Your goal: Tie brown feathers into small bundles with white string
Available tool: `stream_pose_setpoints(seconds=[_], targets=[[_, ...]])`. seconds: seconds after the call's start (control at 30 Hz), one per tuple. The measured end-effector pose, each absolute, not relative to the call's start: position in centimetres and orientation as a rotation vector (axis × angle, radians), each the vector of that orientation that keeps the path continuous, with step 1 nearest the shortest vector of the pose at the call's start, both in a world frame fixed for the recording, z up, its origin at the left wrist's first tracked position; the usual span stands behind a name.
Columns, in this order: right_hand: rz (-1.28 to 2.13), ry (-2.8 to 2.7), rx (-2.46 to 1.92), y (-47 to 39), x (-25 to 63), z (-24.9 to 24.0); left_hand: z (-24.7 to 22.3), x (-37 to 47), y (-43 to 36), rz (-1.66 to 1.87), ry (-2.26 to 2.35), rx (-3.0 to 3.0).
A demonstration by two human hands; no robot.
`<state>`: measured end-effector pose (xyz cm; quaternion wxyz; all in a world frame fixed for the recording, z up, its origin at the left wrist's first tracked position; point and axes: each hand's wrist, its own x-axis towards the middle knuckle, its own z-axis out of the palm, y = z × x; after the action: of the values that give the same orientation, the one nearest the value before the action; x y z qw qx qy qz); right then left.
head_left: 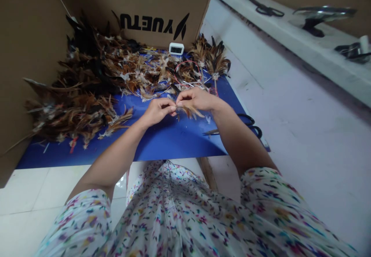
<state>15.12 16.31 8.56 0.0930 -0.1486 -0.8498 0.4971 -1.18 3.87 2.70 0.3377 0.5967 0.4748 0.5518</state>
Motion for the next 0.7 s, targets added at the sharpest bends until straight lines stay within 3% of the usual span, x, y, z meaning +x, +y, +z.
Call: stream_pose_setpoints(seconds=[0.07, 0.27, 0.7], targets=[[1.551, -2.358, -0.436, 15.7, 15.0, 7.9, 2.6, -1.0, 3.8, 1.451, 1.108, 1.261], [1.351, -2.065, -0.51, 14.2, 14.5, 5.6, 3.1, -0.5, 3.8, 1.473, 1.002, 0.764], [1.523, -1.816, -0.621, 12.6, 14.1, 3.7, 4.4, 0.0, 3.4, 1.39, 1.065, 0.61]])
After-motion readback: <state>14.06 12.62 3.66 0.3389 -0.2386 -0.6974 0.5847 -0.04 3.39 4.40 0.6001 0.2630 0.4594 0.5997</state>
